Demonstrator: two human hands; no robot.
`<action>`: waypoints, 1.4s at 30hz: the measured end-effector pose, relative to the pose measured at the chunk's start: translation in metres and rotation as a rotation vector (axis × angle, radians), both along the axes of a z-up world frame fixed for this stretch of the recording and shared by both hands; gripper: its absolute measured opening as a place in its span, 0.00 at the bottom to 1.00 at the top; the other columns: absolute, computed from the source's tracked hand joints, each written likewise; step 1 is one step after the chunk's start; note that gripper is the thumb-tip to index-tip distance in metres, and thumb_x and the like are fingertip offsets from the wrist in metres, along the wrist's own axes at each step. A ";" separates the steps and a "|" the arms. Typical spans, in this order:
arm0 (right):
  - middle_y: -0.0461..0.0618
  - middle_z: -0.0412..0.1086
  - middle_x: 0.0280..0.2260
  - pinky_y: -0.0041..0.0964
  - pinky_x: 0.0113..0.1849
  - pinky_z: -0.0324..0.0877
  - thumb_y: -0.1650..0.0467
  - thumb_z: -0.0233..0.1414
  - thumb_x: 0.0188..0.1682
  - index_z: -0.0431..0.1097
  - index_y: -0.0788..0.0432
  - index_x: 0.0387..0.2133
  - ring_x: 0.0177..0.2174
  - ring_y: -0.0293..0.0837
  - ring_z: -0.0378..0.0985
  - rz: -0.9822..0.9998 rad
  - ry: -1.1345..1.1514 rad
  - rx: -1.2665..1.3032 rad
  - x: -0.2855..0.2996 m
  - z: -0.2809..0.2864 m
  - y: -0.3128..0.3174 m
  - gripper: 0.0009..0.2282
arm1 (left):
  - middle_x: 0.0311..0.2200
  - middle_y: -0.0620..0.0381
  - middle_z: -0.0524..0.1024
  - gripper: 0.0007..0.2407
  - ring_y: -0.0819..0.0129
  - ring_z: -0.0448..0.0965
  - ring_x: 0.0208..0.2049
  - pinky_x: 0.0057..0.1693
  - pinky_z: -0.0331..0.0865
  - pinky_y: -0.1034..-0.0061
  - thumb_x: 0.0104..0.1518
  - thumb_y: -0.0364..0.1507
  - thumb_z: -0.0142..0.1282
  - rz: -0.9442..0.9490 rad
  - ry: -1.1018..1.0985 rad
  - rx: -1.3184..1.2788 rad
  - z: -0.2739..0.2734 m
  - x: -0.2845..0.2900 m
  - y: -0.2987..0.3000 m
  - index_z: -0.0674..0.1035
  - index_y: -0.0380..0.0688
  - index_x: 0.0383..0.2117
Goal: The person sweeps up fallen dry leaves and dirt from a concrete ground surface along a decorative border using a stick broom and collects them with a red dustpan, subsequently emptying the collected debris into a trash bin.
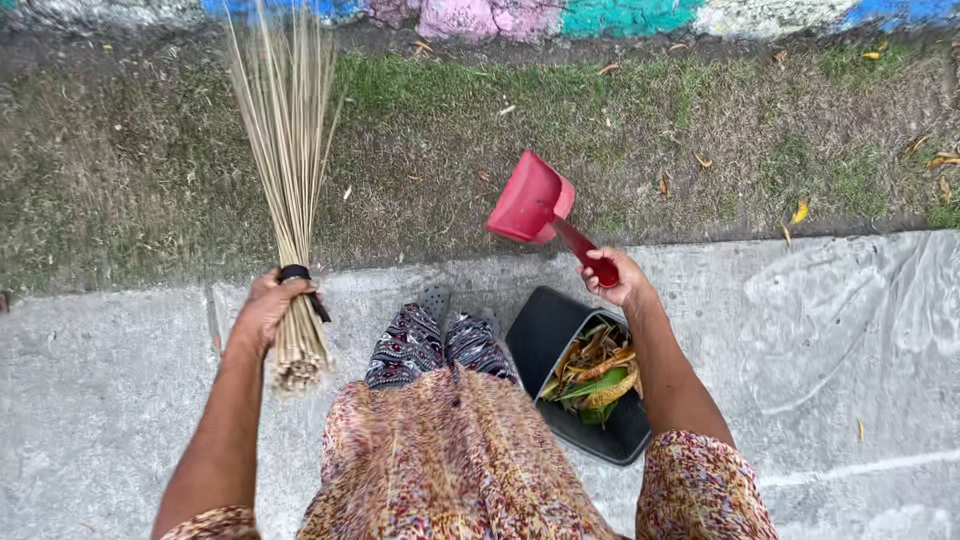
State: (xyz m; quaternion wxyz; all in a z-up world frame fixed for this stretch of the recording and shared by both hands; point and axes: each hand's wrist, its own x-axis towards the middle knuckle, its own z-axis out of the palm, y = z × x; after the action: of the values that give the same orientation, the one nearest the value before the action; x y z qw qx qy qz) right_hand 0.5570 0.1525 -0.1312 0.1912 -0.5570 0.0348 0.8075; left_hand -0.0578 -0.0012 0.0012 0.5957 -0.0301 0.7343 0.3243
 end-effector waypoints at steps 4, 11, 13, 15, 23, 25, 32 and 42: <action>0.54 0.69 0.28 0.29 0.21 0.68 0.68 0.56 0.44 0.65 0.60 0.41 0.23 0.40 0.72 0.125 -0.018 -0.006 0.005 -0.027 0.024 0.14 | 0.33 0.36 0.73 0.20 0.54 0.80 0.24 0.30 0.82 0.68 0.56 0.20 0.57 -0.009 -0.150 -0.009 -0.047 0.043 -0.011 0.66 0.29 0.55; 0.57 0.68 0.32 0.28 0.22 0.71 0.67 0.52 0.50 0.65 0.66 0.43 0.25 0.42 0.73 -0.056 0.091 -0.022 0.027 -0.078 0.070 0.14 | 0.34 0.46 0.82 0.23 0.58 0.83 0.31 0.40 0.79 0.67 0.42 0.30 0.66 -0.902 0.142 -0.109 -0.159 0.249 -0.044 0.76 0.31 0.45; 0.66 0.67 0.33 0.27 0.22 0.72 0.67 0.50 0.53 0.63 0.69 0.44 0.24 0.42 0.73 -0.091 0.090 -0.088 0.037 -0.081 0.090 0.15 | 0.35 0.47 0.81 0.25 0.59 0.82 0.33 0.40 0.78 0.68 0.40 0.31 0.65 -1.063 0.119 -0.034 -0.143 0.275 -0.061 0.74 0.36 0.47; 0.70 0.67 0.34 0.28 0.22 0.72 0.67 0.49 0.54 0.62 0.69 0.44 0.24 0.42 0.72 -0.099 0.090 -0.120 0.043 -0.082 0.104 0.14 | 0.35 0.47 0.83 0.22 0.59 0.82 0.33 0.41 0.75 0.70 0.42 0.34 0.64 -1.186 0.031 0.013 -0.113 0.278 -0.069 0.78 0.38 0.44; 0.74 0.67 0.33 0.28 0.21 0.70 0.66 0.46 0.52 0.63 0.58 0.45 0.22 0.42 0.72 0.026 0.059 -0.034 0.082 -0.074 0.114 0.12 | 0.34 0.51 0.78 0.33 0.57 0.81 0.32 0.40 0.77 0.69 0.41 0.27 0.63 -0.940 0.202 -0.266 -0.005 0.185 -0.018 0.64 0.44 0.59; 0.73 0.67 0.33 0.29 0.21 0.70 0.66 0.47 0.54 0.63 0.63 0.46 0.22 0.43 0.72 -0.012 0.097 -0.055 0.083 -0.076 0.109 0.13 | 0.31 0.47 0.77 0.25 0.56 0.81 0.30 0.37 0.76 0.69 0.46 0.26 0.62 -0.819 0.287 -0.225 -0.033 0.181 0.023 0.68 0.37 0.52; 0.72 0.66 0.33 0.30 0.21 0.70 0.67 0.50 0.51 0.64 0.66 0.42 0.23 0.44 0.70 -0.171 0.099 -0.104 0.062 -0.094 0.120 0.13 | 0.29 0.57 0.79 0.21 0.64 0.80 0.33 0.45 0.79 0.65 0.38 0.26 0.68 -0.938 -0.120 -0.077 -0.162 0.280 0.067 0.74 0.45 0.41; 0.67 0.68 0.35 0.27 0.22 0.70 0.69 0.54 0.47 0.63 0.69 0.50 0.25 0.42 0.73 -0.262 0.208 -0.037 0.090 -0.005 0.111 0.20 | 0.25 0.49 0.76 0.30 0.58 0.76 0.19 0.26 0.75 0.68 0.43 0.30 0.68 -0.877 -0.369 -0.042 -0.009 0.132 0.122 0.70 0.40 0.55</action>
State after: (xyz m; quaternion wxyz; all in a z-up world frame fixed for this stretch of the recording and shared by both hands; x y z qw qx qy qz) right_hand 0.6466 0.2633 -0.1365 0.2800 -0.4647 0.1415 0.8280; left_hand 0.0746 0.1211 -0.0080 0.7960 0.2137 0.5661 0.0164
